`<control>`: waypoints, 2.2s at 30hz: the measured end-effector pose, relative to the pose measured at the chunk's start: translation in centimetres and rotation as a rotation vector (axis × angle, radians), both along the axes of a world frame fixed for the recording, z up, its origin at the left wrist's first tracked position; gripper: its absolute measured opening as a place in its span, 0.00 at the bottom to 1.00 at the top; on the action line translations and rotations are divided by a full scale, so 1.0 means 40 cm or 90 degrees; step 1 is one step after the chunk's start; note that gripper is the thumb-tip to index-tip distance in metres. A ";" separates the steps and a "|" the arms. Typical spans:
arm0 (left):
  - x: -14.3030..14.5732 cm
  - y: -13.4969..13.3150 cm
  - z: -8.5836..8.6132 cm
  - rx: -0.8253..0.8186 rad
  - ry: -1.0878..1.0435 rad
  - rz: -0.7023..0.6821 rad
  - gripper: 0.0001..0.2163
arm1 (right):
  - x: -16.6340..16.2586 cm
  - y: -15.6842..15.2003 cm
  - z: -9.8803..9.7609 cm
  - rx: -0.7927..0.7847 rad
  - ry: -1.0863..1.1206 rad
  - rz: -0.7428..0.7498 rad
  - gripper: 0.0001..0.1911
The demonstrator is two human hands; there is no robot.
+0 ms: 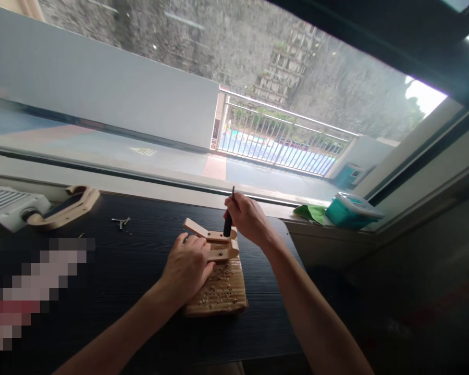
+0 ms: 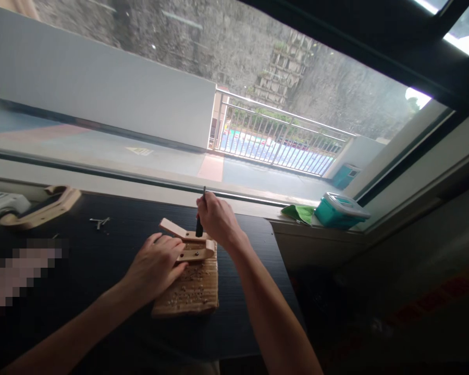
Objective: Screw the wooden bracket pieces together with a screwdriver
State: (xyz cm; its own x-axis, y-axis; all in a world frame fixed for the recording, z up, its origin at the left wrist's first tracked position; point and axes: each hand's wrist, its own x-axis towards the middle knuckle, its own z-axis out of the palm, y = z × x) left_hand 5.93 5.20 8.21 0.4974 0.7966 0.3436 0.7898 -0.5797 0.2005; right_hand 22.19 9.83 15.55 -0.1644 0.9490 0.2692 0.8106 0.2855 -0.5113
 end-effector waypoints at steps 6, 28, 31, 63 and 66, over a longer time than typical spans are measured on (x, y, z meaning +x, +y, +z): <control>0.035 0.048 0.010 -0.111 0.103 0.005 0.08 | -0.023 0.025 -0.095 -0.086 -0.198 -0.034 0.15; 0.038 0.050 0.047 -0.202 0.122 -0.029 0.07 | -0.038 0.012 -0.088 -0.107 -0.264 -0.037 0.16; 0.037 0.047 0.048 -0.213 0.120 -0.030 0.06 | -0.037 0.002 -0.085 -0.129 -0.268 -0.020 0.13; 0.044 0.060 0.064 -0.185 0.096 -0.001 0.11 | 0.062 -0.027 -0.031 -0.073 0.165 -0.032 0.13; 0.057 0.109 0.093 -0.167 0.152 -0.028 0.15 | 0.089 -0.063 -0.060 -0.126 0.250 -0.052 0.13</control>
State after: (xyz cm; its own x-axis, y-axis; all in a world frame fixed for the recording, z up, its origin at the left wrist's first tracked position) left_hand 8.22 9.57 11.94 0.5742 0.8187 0.0002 0.8081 -0.5668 0.1602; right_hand 25.75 7.32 13.14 -0.0083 0.9942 0.1075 0.5594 0.0937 -0.8236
